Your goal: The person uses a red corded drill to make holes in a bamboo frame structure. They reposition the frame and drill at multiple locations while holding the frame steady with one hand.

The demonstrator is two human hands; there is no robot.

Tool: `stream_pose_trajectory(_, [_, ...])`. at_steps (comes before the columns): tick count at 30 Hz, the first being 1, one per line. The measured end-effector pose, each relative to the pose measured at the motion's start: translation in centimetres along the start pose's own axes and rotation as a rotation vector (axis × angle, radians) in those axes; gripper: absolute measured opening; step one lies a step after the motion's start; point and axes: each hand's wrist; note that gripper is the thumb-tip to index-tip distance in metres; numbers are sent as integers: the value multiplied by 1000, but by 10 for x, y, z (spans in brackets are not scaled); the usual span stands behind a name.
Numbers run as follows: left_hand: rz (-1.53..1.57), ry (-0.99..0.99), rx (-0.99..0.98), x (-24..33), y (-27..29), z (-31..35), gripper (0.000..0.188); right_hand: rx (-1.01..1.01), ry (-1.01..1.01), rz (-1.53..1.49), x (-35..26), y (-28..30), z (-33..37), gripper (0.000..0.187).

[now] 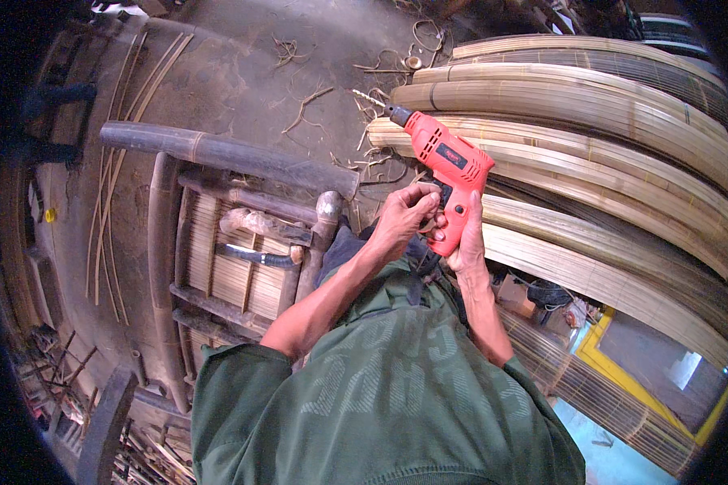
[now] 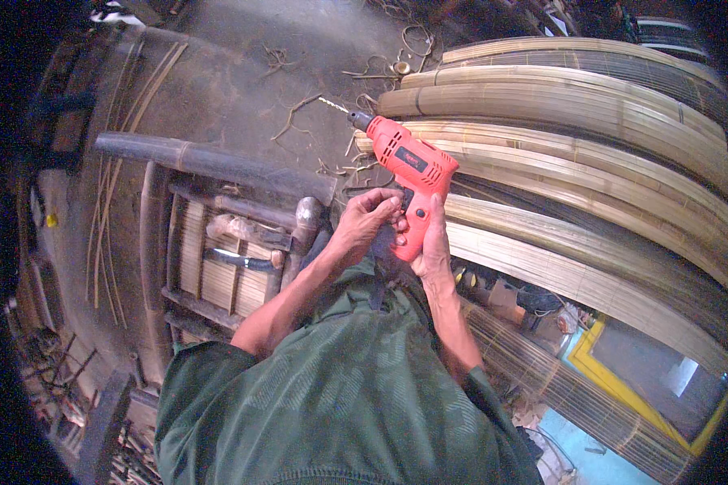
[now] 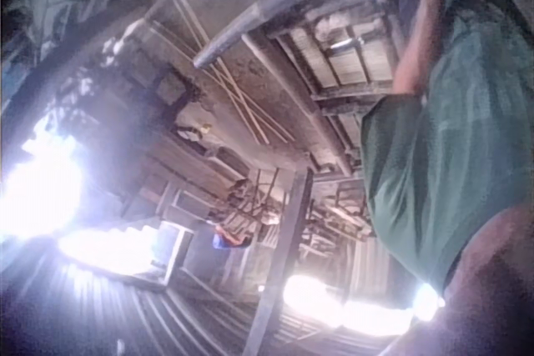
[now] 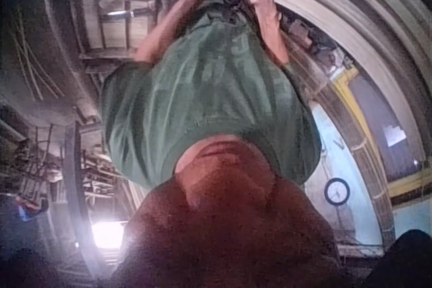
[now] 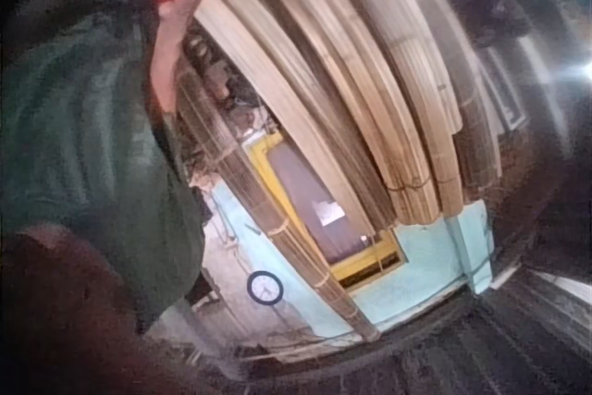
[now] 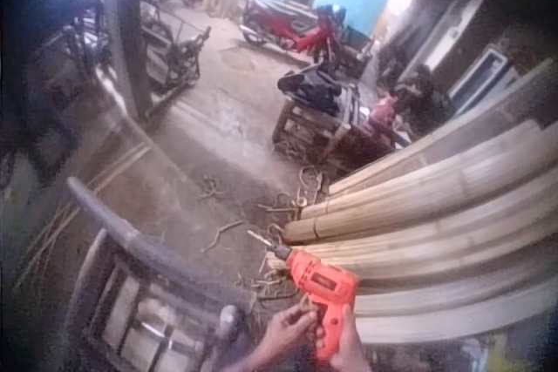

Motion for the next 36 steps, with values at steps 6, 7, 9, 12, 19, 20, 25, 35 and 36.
stream_pose_trajectory(6, [123, -29, 85, -5, -5, -12, 20, 3, 8, -35, -3, -2, 3, 62])
stream_pose_trajectory(7, [120, -35, 92, -6, -6, -11, 20, 2, 10, -37, -2, -1, 3, 62])
stream_pose_trajectory(9, [120, -56, 108, -3, -7, -11, 21, -7, 2, -68, -4, -8, 4, 62])
stream_pose_trajectory(12, [91, -24, 119, -4, 2, -15, 22, -1, 10, -81, -2, -9, 5, 63])
stream_pose_trajectory(19, [-3, 28, 61, -2, -5, -9, 21, 23, 28, -29, 3, -6, 4, 61])
stream_pose_trajectory(20, [-117, 7, 59, 3, -11, -4, 22, 38, 25, -31, 7, -2, 2, 61])
stream_pose_trajectory(25, [-335, -55, 116, 12, -25, 13, 26, 90, -17, 8, 9, 5, -1, 62])
stream_pose_trajectory(35, [34, 102, 15, 9, -13, 1, 26, 83, -11, -53, 0, -10, 8, 59])
stream_pose_trajectory(36, [-50, 74, 30, 8, -16, 3, 24, 68, -37, -71, 1, -6, 9, 59])
Point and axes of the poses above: each hand's wrist, its own z-axis away from the middle knuckle, its own y-axis out of the back of the hand, x = y × z, and after that the axes turned 5 degrees about z, right-handed
